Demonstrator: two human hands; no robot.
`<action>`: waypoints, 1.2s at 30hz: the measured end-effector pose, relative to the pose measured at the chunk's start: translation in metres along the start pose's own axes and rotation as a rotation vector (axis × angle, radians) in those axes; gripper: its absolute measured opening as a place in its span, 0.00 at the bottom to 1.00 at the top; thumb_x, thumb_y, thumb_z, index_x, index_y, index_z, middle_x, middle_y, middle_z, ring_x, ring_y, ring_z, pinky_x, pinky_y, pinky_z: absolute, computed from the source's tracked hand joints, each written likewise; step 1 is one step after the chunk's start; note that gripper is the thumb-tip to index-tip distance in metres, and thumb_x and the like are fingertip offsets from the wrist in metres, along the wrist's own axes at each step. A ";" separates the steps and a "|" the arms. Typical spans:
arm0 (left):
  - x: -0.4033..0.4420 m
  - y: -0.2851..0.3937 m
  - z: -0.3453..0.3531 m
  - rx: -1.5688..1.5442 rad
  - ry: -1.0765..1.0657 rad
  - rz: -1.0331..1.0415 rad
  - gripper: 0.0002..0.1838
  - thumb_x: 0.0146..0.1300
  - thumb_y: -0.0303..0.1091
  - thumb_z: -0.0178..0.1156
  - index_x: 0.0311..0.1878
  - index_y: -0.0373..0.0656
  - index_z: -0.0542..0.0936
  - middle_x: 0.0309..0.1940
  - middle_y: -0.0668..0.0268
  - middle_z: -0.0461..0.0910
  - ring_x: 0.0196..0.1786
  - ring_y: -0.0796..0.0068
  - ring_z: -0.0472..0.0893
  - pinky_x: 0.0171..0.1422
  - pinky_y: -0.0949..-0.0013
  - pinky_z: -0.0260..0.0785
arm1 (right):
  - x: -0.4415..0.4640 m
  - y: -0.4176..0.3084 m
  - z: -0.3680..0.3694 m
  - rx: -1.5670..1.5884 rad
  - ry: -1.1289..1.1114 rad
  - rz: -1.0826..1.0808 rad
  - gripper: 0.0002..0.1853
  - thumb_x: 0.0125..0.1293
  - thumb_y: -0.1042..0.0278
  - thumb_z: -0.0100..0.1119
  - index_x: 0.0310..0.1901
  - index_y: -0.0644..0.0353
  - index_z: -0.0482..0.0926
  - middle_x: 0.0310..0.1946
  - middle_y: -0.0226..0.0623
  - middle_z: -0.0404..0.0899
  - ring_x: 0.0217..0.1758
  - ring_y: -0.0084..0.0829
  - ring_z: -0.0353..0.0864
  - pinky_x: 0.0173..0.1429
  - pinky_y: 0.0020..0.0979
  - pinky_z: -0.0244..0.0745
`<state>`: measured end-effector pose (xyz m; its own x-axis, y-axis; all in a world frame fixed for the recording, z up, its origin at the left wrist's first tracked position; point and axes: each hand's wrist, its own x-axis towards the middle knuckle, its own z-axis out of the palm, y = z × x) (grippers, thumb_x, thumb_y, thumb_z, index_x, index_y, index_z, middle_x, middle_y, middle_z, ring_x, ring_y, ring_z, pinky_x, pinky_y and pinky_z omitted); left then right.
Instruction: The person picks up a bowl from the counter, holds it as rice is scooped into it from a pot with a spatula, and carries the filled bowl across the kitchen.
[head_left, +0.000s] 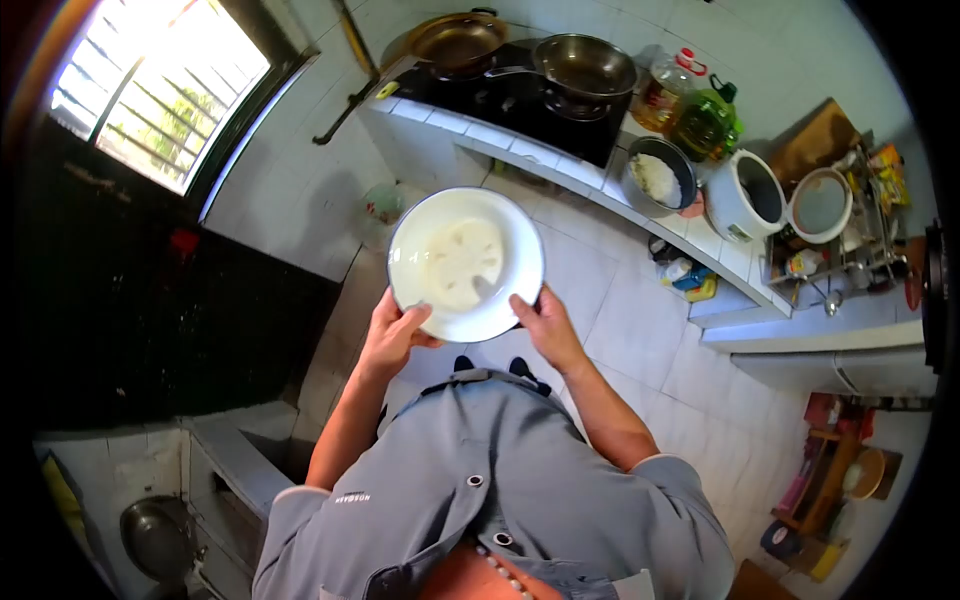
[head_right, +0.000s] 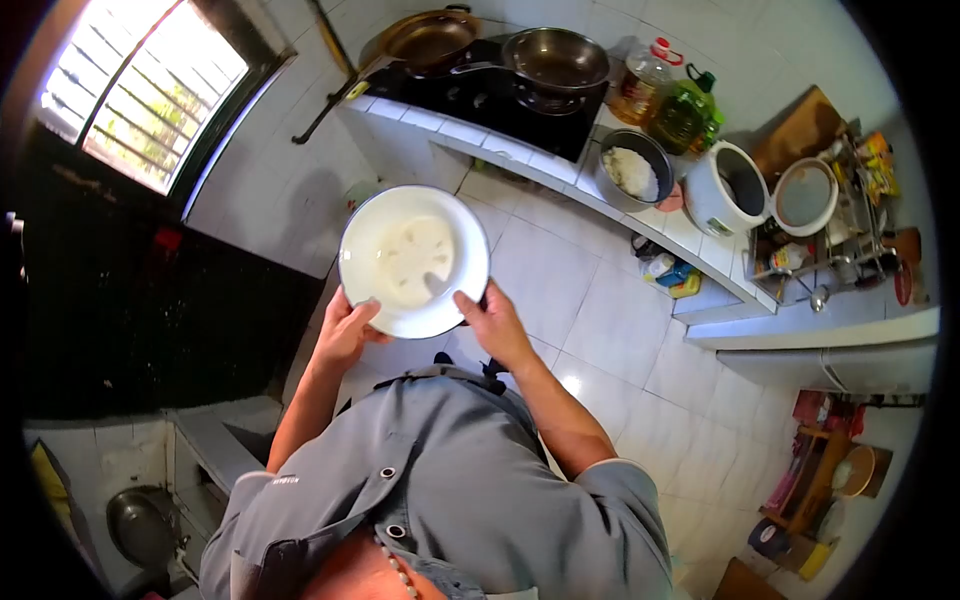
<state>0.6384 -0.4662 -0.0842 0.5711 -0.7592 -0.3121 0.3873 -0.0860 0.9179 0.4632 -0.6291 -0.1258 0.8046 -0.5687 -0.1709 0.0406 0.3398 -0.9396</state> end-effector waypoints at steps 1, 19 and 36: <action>-0.001 0.011 0.002 0.067 -0.039 -0.021 0.20 0.64 0.29 0.54 0.58 0.37 0.66 0.38 0.60 0.79 0.30 0.73 0.81 0.32 0.72 0.78 | 0.001 -0.004 0.002 -0.052 0.036 -0.025 0.20 0.69 0.61 0.56 0.57 0.63 0.69 0.40 0.30 0.77 0.41 0.19 0.74 0.47 0.24 0.74; -0.060 0.015 -0.045 -0.146 0.162 0.351 0.31 0.61 0.18 0.53 0.67 0.46 0.62 0.53 0.69 0.73 0.56 0.79 0.70 0.62 0.67 0.62 | 0.034 -0.038 0.071 -0.125 -0.308 -0.087 0.19 0.67 0.68 0.56 0.57 0.67 0.68 0.49 0.35 0.76 0.52 0.23 0.72 0.58 0.27 0.66; -0.276 -0.019 -0.200 -0.983 1.113 0.810 0.31 0.56 0.22 0.53 0.65 0.46 0.62 0.55 0.61 0.73 0.58 0.66 0.75 0.56 0.59 0.76 | 0.042 0.057 0.333 -0.222 -1.184 0.064 0.23 0.73 0.57 0.47 0.60 0.68 0.68 0.38 0.39 0.79 0.40 0.29 0.80 0.47 0.31 0.78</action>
<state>0.6182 -0.1254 -0.0649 0.8639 0.4227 -0.2739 -0.2130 0.7993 0.5619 0.6966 -0.3847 -0.0880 0.8508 0.5232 0.0494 -0.0283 0.1397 -0.9898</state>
